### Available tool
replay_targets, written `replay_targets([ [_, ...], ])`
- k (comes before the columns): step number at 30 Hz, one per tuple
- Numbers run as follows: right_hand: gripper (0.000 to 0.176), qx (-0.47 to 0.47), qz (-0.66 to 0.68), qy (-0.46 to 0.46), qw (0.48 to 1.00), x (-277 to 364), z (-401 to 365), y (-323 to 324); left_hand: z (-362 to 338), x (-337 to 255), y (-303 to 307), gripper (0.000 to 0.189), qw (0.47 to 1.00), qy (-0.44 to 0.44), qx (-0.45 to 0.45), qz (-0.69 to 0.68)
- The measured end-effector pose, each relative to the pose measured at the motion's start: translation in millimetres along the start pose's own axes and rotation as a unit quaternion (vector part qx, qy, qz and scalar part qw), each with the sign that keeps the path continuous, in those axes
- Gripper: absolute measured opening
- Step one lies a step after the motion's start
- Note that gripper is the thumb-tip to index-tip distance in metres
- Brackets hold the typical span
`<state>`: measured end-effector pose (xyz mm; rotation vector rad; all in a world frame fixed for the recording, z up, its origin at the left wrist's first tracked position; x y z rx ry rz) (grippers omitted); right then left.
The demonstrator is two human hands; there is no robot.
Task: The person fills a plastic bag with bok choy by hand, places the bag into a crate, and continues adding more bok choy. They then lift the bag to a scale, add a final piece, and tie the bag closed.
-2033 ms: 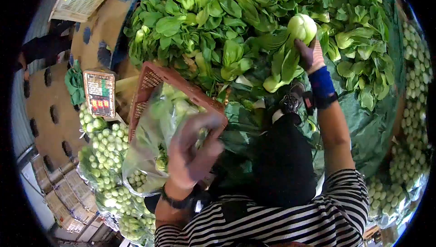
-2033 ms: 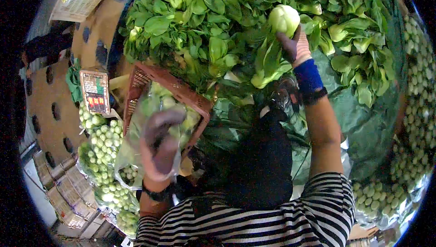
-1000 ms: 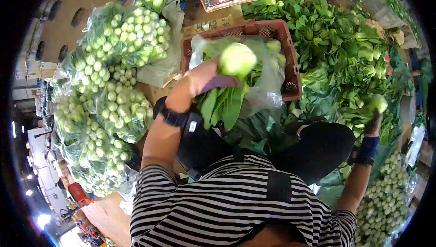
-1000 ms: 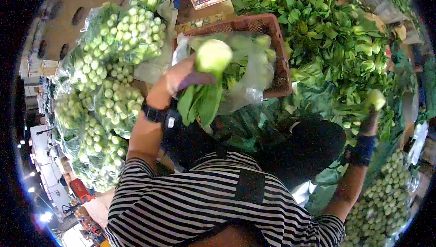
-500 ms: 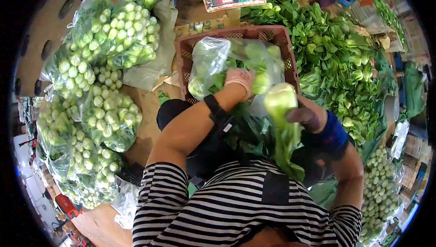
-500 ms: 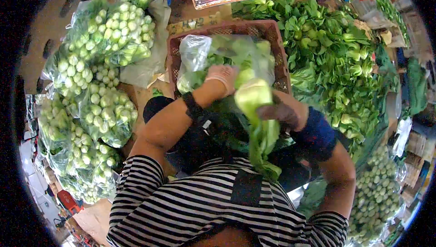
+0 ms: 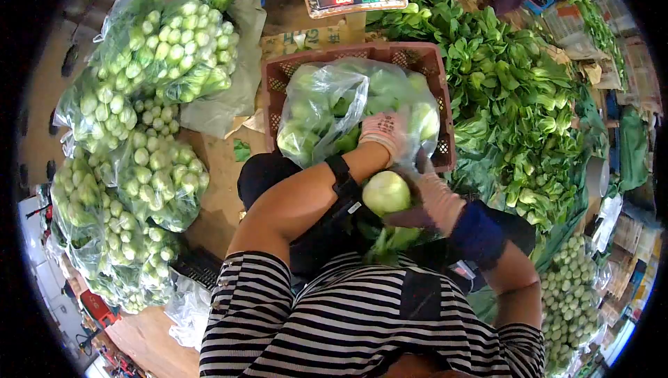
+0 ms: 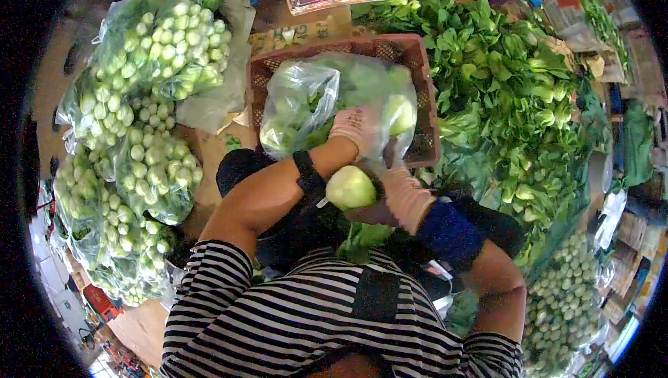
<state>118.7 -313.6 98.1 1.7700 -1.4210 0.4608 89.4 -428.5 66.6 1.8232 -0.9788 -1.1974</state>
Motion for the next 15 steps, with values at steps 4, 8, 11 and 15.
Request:
replay_targets([
  [4,0.075,-0.166,-0.033,0.028,0.985,32,-25,40,17,-7,15,0.037,0.999,-0.008,0.038,0.016],
  [8,0.068,-0.14,0.438,0.169,0.872,21,-53,95,23,8,19,0.04,0.994,0.0,-0.027,0.109],
  [11,0.093,-0.166,0.634,0.175,0.734,33,-77,130,80,44,11,0.021,0.989,0.018,-0.033,0.146],
  [15,0.094,-0.196,0.583,0.117,0.78,25,-83,131,124,71,-6,0.018,0.99,0.05,0.049,0.123],
])
Point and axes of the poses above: each hand's wrist, its own z-axis towards the middle knuckle, its own y-axis out of the back of the hand, x = y × z, the point moved 7 cm from there along z, towards the middle knuckle, and after that the axes turned 9 degrees about -y, right-handed, at the moved point
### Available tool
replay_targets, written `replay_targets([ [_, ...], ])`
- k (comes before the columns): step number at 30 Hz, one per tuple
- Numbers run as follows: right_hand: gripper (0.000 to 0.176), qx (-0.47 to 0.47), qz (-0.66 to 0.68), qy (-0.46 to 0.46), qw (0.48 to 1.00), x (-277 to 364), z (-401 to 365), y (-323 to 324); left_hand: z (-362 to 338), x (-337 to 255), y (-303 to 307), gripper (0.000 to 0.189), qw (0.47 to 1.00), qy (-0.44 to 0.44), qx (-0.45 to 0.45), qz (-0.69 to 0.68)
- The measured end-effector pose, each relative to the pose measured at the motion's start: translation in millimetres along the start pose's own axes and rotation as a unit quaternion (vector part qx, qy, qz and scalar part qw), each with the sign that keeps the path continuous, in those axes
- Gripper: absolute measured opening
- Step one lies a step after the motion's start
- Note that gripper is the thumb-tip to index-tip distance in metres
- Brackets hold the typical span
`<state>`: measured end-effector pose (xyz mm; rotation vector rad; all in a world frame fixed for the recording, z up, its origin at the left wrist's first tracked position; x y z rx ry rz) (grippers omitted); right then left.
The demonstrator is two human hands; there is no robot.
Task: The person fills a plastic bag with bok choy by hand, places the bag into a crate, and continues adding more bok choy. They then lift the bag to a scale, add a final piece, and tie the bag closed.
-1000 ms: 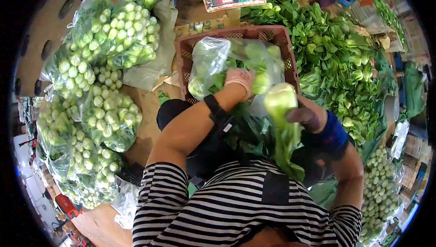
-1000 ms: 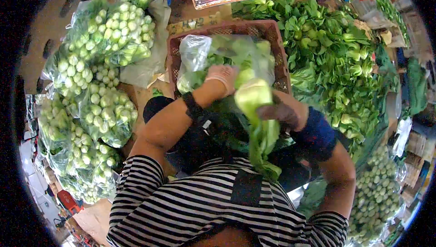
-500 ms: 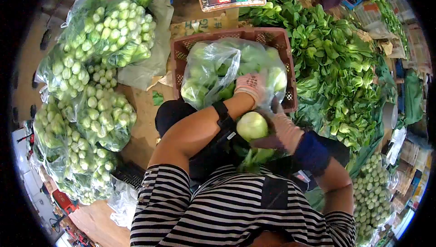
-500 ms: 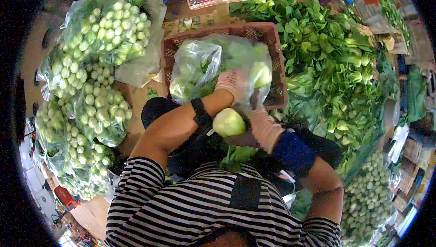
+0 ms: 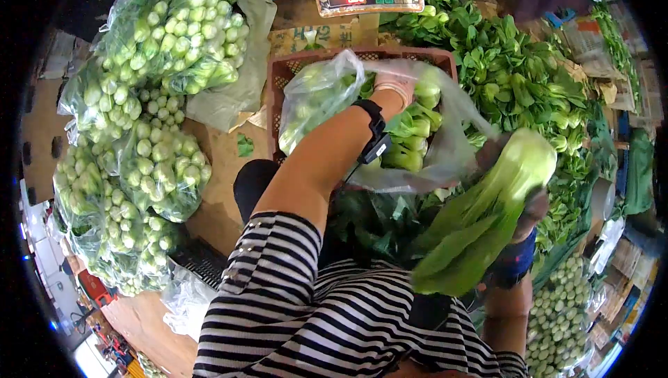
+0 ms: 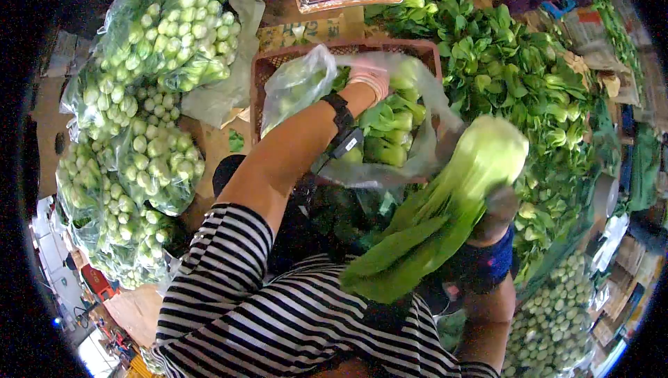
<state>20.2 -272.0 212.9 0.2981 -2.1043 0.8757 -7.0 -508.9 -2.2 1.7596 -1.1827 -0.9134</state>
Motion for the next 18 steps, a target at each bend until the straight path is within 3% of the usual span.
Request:
replay_targets([
  [2,0.095,-0.007,-0.057,-0.015,0.998,-4,-1,13,5,-4,10,0.016,0.976,-0.05,-0.211,-0.014],
  [8,0.096,0.014,-0.182,-0.082,0.98,-15,10,38,38,24,-7,0.03,0.994,0.008,-0.108,-0.008],
  [14,0.095,0.039,-0.175,-0.067,0.982,-19,16,46,5,-10,-18,0.057,0.979,0.008,-0.193,-0.064],
  [15,0.095,0.042,-0.167,-0.059,0.983,-16,18,40,1,-16,-28,0.066,0.971,-0.046,-0.225,-0.06],
  [16,0.092,-0.02,-0.195,-0.129,0.972,-17,22,37,-4,-20,-36,0.075,0.96,-0.098,-0.257,-0.056],
  [17,0.086,-0.01,-0.207,-0.118,0.971,-16,24,34,4,-10,-52,0.086,0.987,-0.084,-0.054,-0.127],
  [18,0.08,0.0,-0.218,-0.107,0.97,-16,27,31,-6,-5,-49,0.082,0.977,-0.05,-0.173,-0.112],
])
Point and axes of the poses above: each hand's wrist, its own z-axis towards the middle knuckle, its own y-axis out of the back of the hand, x = y × z, the point moved 7 cm from there along z, towards the middle knuckle, and after that the axes turned 9 degrees about -y, right-handed, at the moved point
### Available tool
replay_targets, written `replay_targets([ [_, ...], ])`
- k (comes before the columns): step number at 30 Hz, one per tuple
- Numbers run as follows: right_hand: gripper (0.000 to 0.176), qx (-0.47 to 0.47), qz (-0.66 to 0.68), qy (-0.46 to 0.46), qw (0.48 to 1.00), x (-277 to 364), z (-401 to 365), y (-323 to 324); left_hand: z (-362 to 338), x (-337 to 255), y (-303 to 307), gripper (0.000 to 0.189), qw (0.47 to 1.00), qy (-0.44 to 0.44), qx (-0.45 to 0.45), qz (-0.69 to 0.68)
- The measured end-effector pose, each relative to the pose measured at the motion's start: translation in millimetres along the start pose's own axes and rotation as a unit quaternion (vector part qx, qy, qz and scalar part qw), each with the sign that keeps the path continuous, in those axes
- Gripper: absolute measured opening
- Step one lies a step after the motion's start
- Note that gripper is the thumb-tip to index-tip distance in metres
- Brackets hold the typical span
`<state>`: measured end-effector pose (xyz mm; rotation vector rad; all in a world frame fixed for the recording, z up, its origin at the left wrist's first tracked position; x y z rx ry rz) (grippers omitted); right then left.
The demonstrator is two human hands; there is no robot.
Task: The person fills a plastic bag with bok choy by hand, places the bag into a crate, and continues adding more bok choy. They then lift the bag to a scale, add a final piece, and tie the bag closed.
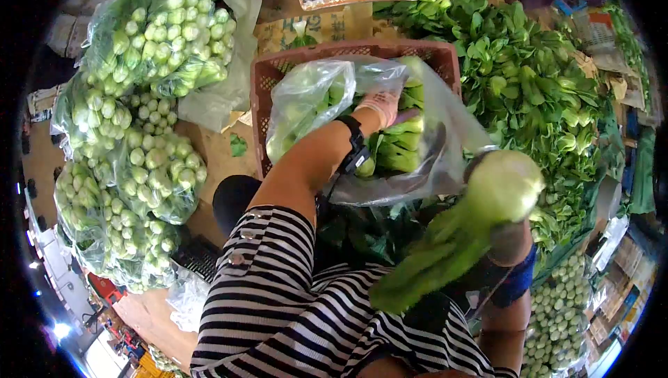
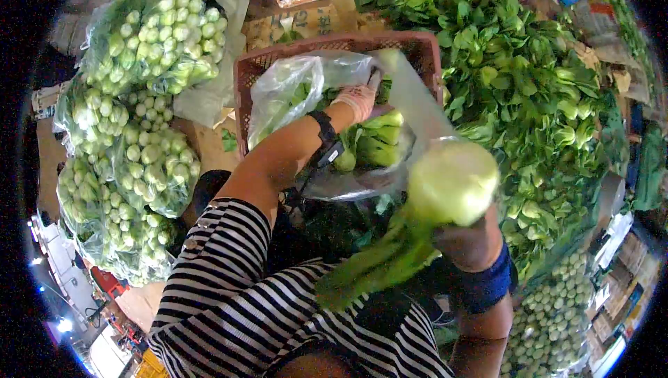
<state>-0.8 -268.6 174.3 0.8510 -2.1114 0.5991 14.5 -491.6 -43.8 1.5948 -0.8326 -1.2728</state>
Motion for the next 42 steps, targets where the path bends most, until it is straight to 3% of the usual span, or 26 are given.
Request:
replay_targets([
  [2,0.071,-0.004,0.025,0.005,1.0,11,4,-11,14,10,4,0.077,0.986,-0.091,0.001,-0.139],
  [3,0.066,0.044,0.069,-0.034,0.996,17,8,-19,12,5,29,0.077,0.986,-0.093,0.003,-0.137],
  [5,0.066,0.017,0.082,0.01,0.996,23,12,-19,8,-20,86,0.063,0.966,-0.085,0.172,-0.173],
  [6,0.066,-0.014,0.077,0.032,0.996,29,13,-20,-2,-37,105,0.057,0.912,-0.161,0.235,-0.294],
  [8,0.066,-0.032,0.049,0.055,0.997,35,16,-27,-29,-66,120,0.052,0.834,-0.235,0.297,-0.401],
  [10,0.069,-0.023,-0.072,0.171,0.982,31,24,-35,-73,-109,134,0.054,0.721,-0.205,0.195,-0.633],
  [12,0.06,-0.013,-0.06,0.214,0.975,42,14,-44,-92,-133,144,0.062,0.703,-0.121,0.138,-0.687],
  [13,0.055,-0.014,0.031,0.187,0.982,42,20,-33,-92,-130,147,0.062,0.706,-0.123,0.138,-0.684],
  [15,0.049,-0.059,0.148,0.135,0.978,46,25,-14,-86,-104,143,0.06,0.829,-0.101,0.207,-0.51],
  [16,0.049,-0.061,0.15,0.136,0.977,46,25,-8,-77,-92,147,0.06,0.829,-0.102,0.21,-0.508],
  [18,0.048,0.001,0.157,0.139,0.978,46,23,-5,-62,-63,139,0.063,0.863,-0.036,0.309,-0.397],
  [19,0.042,-0.046,0.145,0.14,0.978,45,21,-4,-54,-63,137,0.063,0.864,-0.036,0.31,-0.396],
  [20,0.042,-0.046,0.145,0.14,0.978,42,19,-3,-43,-52,134,0.06,0.944,-0.027,0.293,-0.152],
  [21,0.039,-0.026,0.081,0.157,0.984,44,16,-8,-31,-45,139,0.056,0.961,-0.017,0.255,0.104],
  [22,0.035,-0.029,0.101,0.116,0.988,42,15,-10,-22,-52,133,0.056,0.961,-0.02,0.254,0.105],
  [24,0.032,-0.042,0.124,0.078,0.988,42,11,-13,-11,-64,114,0.039,0.895,-0.048,0.337,0.289],
  [27,0.031,-0.008,0.067,0.075,0.995,39,8,-14,10,-82,93,0.027,0.92,-0.022,0.342,0.192],
  [29,0.032,0.001,0.062,0.07,0.996,34,0,-12,14,-75,55,0.025,0.969,-0.086,0.15,0.178],
  [30,0.033,0.002,0.051,0.081,0.995,36,-3,-11,12,-61,27,0.034,0.966,-0.033,0.217,0.139],
  [32,0.033,0.009,0.028,0.096,0.995,39,-4,-11,3,-35,-27,0.033,0.942,-0.042,0.277,0.184],
  [34,0.032,0.076,0.133,0.029,0.988,36,-8,-17,2,-11,-62,0.033,0.919,-0.061,0.313,0.231],
  [35,0.031,0.057,0.125,0.041,0.99,32,-8,-17,1,-6,-66,0.033,0.916,-0.077,0.317,0.235],
  [36,0.031,0.012,-0.006,0.133,0.991,37,0,-16,4,-4,-64,0.032,0.925,-0.078,0.301,0.218],
  [37,0.033,0.046,0.11,0.012,0.993,16,3,-15,11,-2,-61,0.032,0.936,-0.076,0.28,0.201],
  [40,0.041,-0.012,-0.19,0.223,0.956,29,-7,-16,28,24,-60,0.033,0.949,-0.061,0.261,0.167],
  [42,0.043,0.051,-0.478,0.074,0.874,35,-18,-21,11,-4,-6,0.046,0.961,0.008,0.26,0.099],
])
Point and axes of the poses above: each hand's wrist, its own z-axis towards the middle knuckle, its own y-axis out of the back of the hand, x = y × z, the point moved 7 cm from there along z, towards the middle knuckle, and after that the axes turned 9 degrees about -y, right-handed, at the moved point
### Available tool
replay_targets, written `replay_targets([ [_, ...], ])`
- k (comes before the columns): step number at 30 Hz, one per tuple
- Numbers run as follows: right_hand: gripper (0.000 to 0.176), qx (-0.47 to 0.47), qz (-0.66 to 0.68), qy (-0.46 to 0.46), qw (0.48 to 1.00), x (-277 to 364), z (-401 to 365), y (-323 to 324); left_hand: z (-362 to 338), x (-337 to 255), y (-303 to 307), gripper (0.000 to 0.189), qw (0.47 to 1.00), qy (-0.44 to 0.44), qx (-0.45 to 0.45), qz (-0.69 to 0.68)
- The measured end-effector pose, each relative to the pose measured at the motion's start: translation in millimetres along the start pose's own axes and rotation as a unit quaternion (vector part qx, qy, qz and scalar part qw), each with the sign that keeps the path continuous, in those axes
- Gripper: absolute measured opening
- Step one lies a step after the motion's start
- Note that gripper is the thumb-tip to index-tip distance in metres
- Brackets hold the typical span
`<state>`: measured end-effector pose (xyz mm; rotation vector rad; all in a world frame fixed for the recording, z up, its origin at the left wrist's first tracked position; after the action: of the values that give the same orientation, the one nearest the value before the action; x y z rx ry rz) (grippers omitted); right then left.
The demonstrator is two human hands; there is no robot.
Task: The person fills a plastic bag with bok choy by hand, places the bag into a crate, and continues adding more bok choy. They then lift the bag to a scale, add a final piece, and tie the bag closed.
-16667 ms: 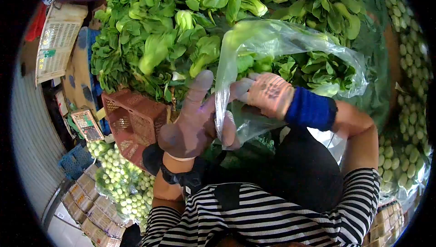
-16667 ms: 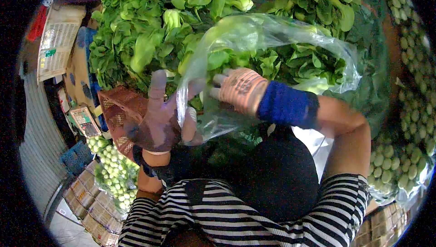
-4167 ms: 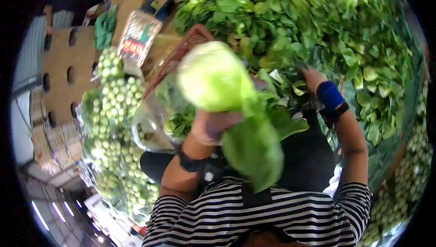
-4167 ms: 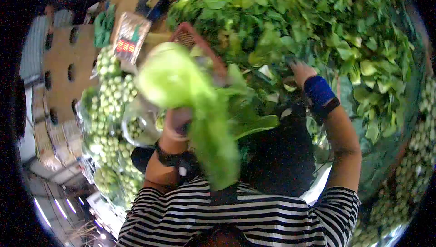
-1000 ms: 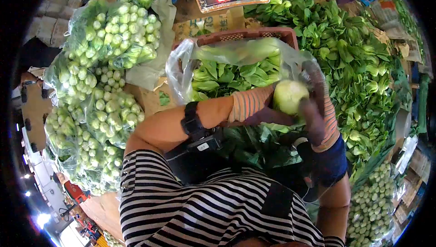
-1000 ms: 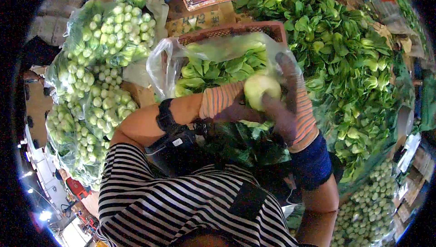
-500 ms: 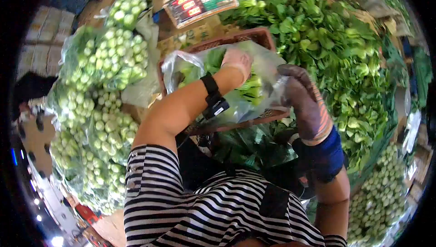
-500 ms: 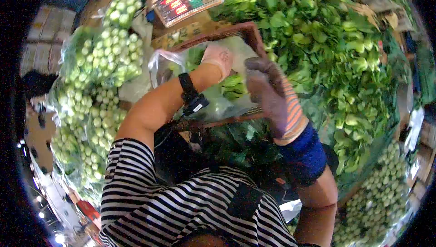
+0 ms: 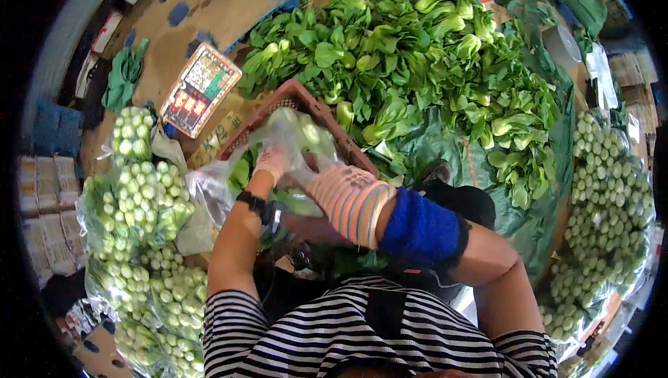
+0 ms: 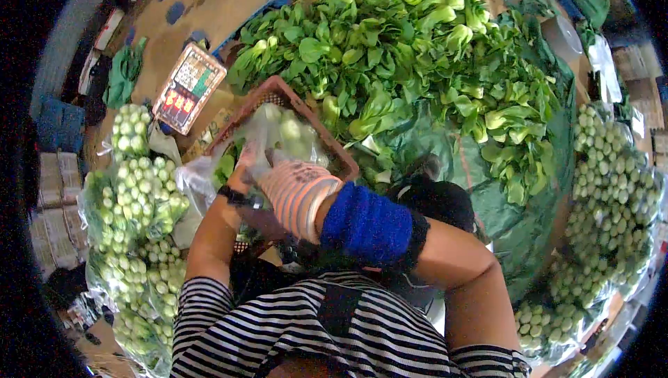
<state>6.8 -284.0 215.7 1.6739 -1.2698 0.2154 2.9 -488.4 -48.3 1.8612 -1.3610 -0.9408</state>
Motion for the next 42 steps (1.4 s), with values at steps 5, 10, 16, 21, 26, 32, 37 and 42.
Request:
replay_targets([
  [5,0.049,-0.219,0.047,0.129,0.966,-26,-86,102,-87,-9,55,0.069,0.991,-0.068,-0.115,0.014],
  [10,0.058,-0.338,-0.062,-0.068,0.936,-177,-11,187,-197,-2,104,0.069,0.982,0.138,-0.094,0.088],
  [16,0.084,-0.401,-0.158,-0.217,0.876,-253,186,221,-273,20,92,0.072,0.932,0.34,-0.026,0.123],
  [21,0.062,-0.284,-0.11,-0.453,0.838,-381,226,162,-298,12,94,0.065,0.936,0.337,-0.093,0.04],
  [26,0.067,-0.442,0.074,-0.196,0.872,-437,179,131,-286,-23,111,0.047,0.903,0.213,-0.213,-0.306],
  [32,0.054,-0.261,0.64,0.014,0.723,-391,77,92,-290,-93,199,0.028,0.788,-0.056,-0.532,-0.304],
  [37,0.059,-0.108,0.595,0.175,0.777,-181,-10,112,-255,-133,216,0.076,0.643,-0.226,-0.461,-0.568],
  [42,0.073,-0.031,0.22,0.254,0.941,32,-53,73,-243,-141,206,0.061,0.554,-0.23,-0.392,-0.698],
])
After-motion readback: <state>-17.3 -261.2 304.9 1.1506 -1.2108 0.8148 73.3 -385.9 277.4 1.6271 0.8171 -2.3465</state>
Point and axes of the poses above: each hand's wrist, its own z-axis towards the middle knuckle, its own y-axis out of the back of the hand, x = y × z, the point moved 7 cm from there along z, towards the middle knuckle, and after that the axes turned 9 degrees about -y, right-handed, at the moved point
